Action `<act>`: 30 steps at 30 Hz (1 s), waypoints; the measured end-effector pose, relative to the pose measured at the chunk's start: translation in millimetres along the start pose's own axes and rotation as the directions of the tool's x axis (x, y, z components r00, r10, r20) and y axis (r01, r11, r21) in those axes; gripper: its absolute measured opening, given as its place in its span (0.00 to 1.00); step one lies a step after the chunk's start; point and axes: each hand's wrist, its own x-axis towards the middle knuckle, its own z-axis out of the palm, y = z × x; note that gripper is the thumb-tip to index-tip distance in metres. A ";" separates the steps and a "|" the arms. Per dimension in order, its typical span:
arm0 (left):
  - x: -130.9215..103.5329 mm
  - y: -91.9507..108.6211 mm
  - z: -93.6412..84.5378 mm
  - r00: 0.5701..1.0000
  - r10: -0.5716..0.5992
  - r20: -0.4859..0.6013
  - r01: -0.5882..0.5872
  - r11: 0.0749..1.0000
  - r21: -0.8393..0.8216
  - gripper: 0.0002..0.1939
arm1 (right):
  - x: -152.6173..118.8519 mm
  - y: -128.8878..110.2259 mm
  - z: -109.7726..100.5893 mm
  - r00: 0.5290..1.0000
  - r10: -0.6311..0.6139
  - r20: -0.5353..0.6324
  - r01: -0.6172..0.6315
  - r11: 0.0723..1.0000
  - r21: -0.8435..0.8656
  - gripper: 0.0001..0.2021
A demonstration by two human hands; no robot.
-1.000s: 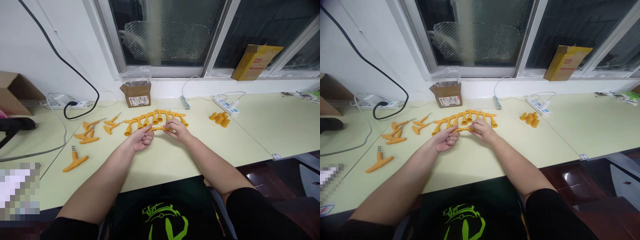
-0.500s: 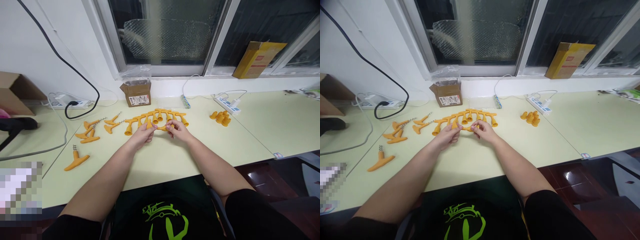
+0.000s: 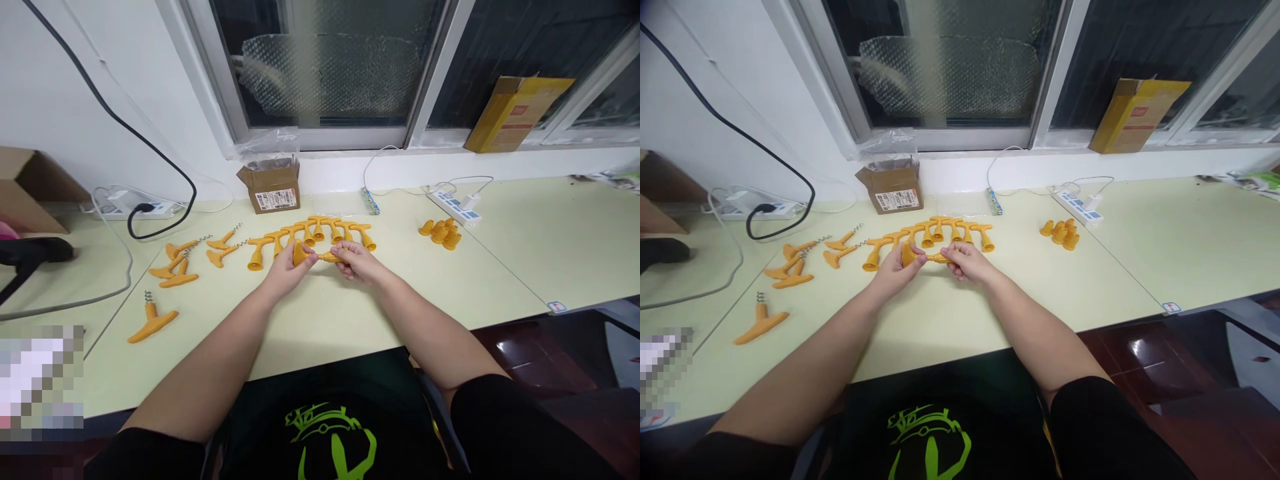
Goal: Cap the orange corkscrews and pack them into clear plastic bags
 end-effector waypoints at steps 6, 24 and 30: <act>-3.9 -5.5 -4.7 0.977 0.207 0.053 -0.213 0.944 0.252 0.15 | -4.6 -11.4 -2.3 0.953 0.283 0.106 -0.298 0.937 0.182 0.19; -2.9 -10.6 4.1 0.980 0.115 0.164 -0.133 0.986 0.098 0.16 | -1.5 1.4 -21.5 0.991 -0.084 0.105 0.091 0.993 -0.069 0.24; -4.1 -8.6 6.1 0.981 0.099 0.166 -0.100 0.995 0.000 0.18 | -5.5 -1.4 -29.8 0.983 -0.114 0.144 0.129 0.987 -0.100 0.23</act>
